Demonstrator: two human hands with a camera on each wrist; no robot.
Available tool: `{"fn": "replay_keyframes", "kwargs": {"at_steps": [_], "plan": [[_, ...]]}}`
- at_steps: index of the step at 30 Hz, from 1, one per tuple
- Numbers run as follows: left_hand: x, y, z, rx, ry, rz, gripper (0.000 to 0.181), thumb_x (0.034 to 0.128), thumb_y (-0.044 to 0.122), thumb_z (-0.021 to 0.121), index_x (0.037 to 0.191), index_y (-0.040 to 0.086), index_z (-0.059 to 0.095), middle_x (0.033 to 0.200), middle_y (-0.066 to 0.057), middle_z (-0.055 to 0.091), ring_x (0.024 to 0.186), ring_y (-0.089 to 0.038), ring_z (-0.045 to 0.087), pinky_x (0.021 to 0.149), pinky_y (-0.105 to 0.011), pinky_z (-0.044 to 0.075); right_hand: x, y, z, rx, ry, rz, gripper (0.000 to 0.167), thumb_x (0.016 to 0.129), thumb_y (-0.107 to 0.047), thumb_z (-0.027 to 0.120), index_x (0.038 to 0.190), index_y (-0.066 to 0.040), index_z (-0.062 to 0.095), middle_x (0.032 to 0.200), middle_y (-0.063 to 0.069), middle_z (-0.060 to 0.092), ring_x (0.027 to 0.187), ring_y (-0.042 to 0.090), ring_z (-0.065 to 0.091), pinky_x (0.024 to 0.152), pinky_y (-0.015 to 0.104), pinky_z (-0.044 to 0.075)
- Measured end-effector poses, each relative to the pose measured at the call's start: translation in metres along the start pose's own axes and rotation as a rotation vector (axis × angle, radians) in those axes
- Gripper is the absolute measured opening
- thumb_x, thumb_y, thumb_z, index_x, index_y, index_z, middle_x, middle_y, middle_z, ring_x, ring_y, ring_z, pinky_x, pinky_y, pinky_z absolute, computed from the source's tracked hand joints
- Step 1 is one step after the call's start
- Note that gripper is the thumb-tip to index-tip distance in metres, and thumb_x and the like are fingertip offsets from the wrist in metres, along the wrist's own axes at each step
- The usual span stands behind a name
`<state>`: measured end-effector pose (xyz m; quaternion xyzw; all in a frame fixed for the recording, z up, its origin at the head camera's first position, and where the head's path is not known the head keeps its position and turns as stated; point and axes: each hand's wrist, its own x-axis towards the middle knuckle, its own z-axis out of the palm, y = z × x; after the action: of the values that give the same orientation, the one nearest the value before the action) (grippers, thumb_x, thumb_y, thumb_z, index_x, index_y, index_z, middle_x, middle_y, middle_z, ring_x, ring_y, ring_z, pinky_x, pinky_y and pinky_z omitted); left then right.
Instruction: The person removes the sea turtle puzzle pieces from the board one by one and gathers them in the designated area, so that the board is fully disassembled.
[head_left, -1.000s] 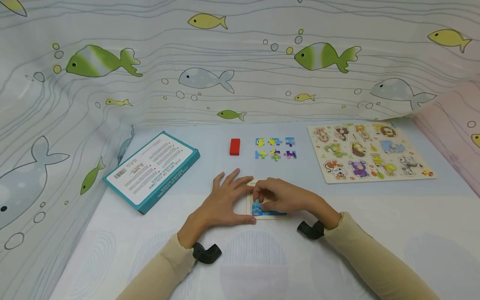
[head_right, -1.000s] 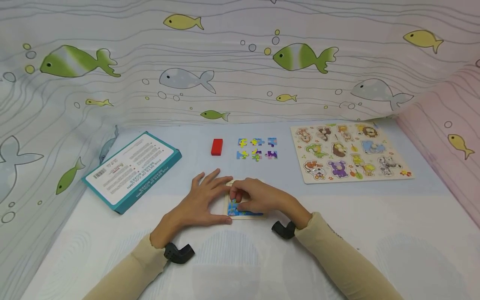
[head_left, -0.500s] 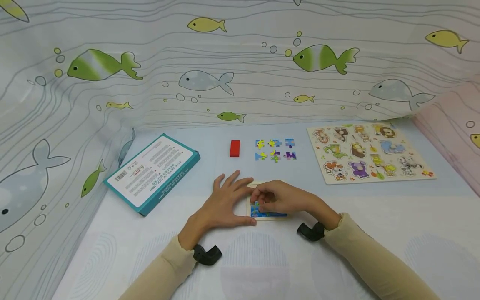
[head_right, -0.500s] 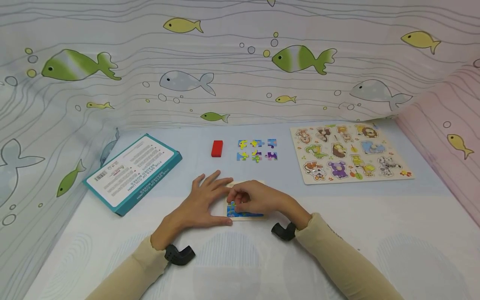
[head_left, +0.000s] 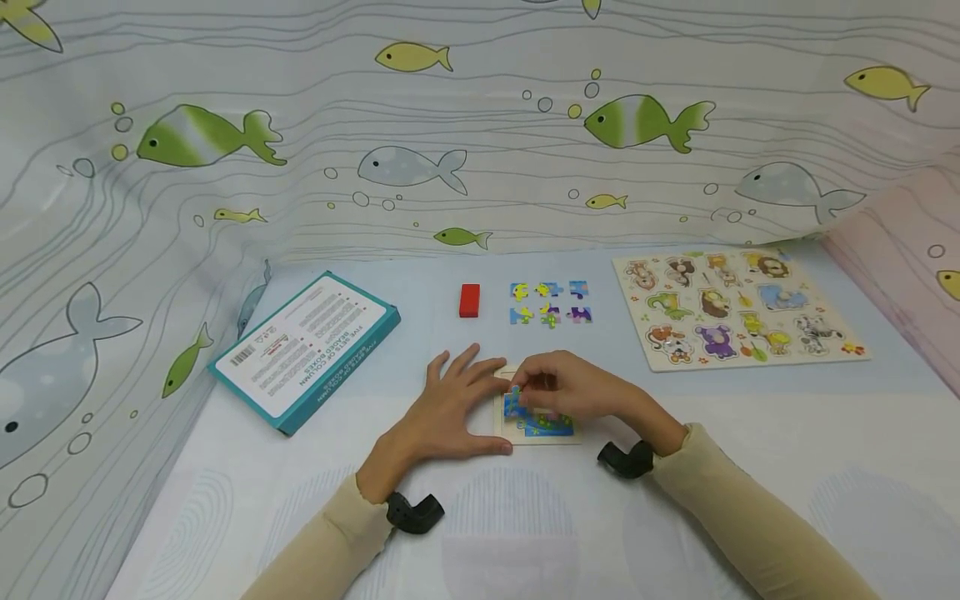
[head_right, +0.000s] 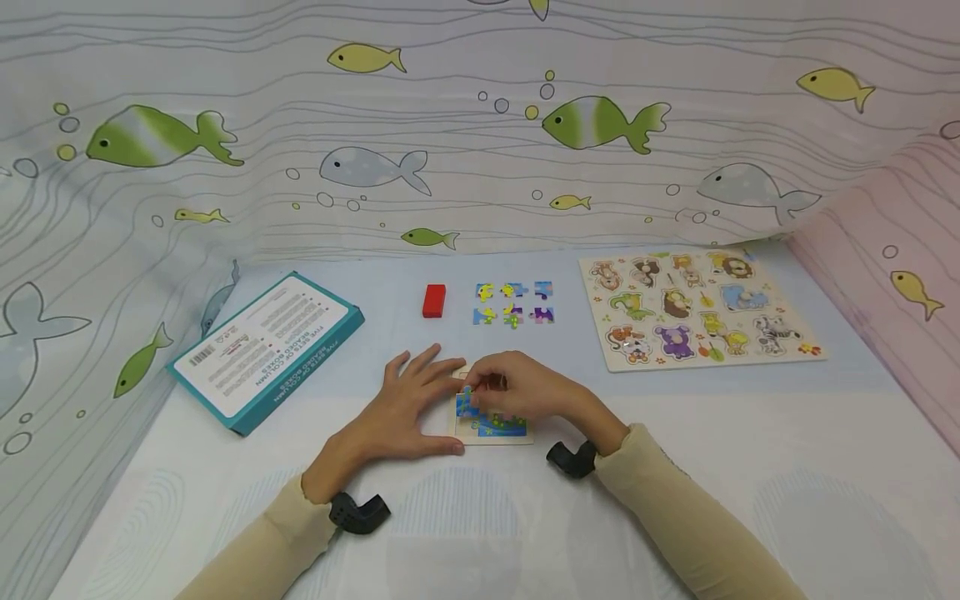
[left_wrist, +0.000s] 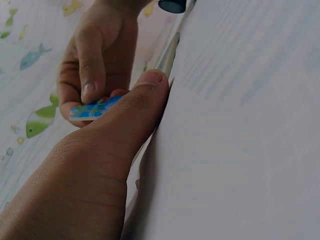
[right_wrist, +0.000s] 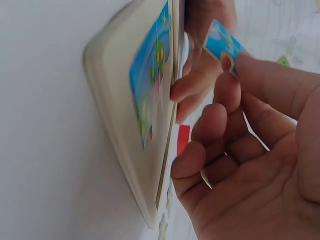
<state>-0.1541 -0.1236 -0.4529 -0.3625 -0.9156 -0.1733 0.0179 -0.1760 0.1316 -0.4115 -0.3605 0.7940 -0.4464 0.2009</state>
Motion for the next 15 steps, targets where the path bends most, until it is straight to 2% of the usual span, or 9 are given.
{"fn": "replay_keyframes", "kwargs": {"at_steps": [5, 10, 15], "plan": [[0.000, 0.001, 0.000, 0.009, -0.005, -0.005, 0.077, 0.0758, 0.074, 0.071, 0.138, 0.030, 0.059, 0.161, 0.004, 0.042, 0.157, -0.036, 0.022, 0.119, -0.067, 0.011, -0.001, 0.002, -0.006, -0.011, 0.102, 0.034, 0.009, 0.098, -0.010, 0.066, 0.105, -0.012, 0.072, 0.086, 0.000, 0.065, 0.072, 0.012, 0.052, 0.064, 0.021, 0.043], [0.001, 0.001, 0.001, 0.003, -0.007, -0.004, 0.077, 0.0757, 0.074, 0.071, 0.140, 0.034, 0.057, 0.160, 0.005, 0.043, 0.157, -0.036, 0.021, 0.120, -0.067, 0.012, -0.001, 0.012, -0.014, -0.038, 0.204, 0.050, 0.010, 0.096, -0.009, 0.069, 0.105, -0.011, 0.073, 0.084, -0.001, 0.064, 0.074, 0.014, 0.053, 0.066, 0.022, 0.042], [0.000, 0.000, 0.001, -0.008, 0.006, 0.008, 0.075, 0.0751, 0.073, 0.073, 0.139, 0.035, 0.058, 0.159, 0.003, 0.044, 0.156, -0.038, 0.023, 0.119, -0.067, 0.013, 0.000, 0.022, -0.023, -0.073, 0.267, 0.073, 0.010, 0.096, -0.010, 0.069, 0.104, -0.009, 0.074, 0.083, 0.002, 0.065, 0.073, 0.015, 0.055, 0.064, 0.022, 0.044]]}}
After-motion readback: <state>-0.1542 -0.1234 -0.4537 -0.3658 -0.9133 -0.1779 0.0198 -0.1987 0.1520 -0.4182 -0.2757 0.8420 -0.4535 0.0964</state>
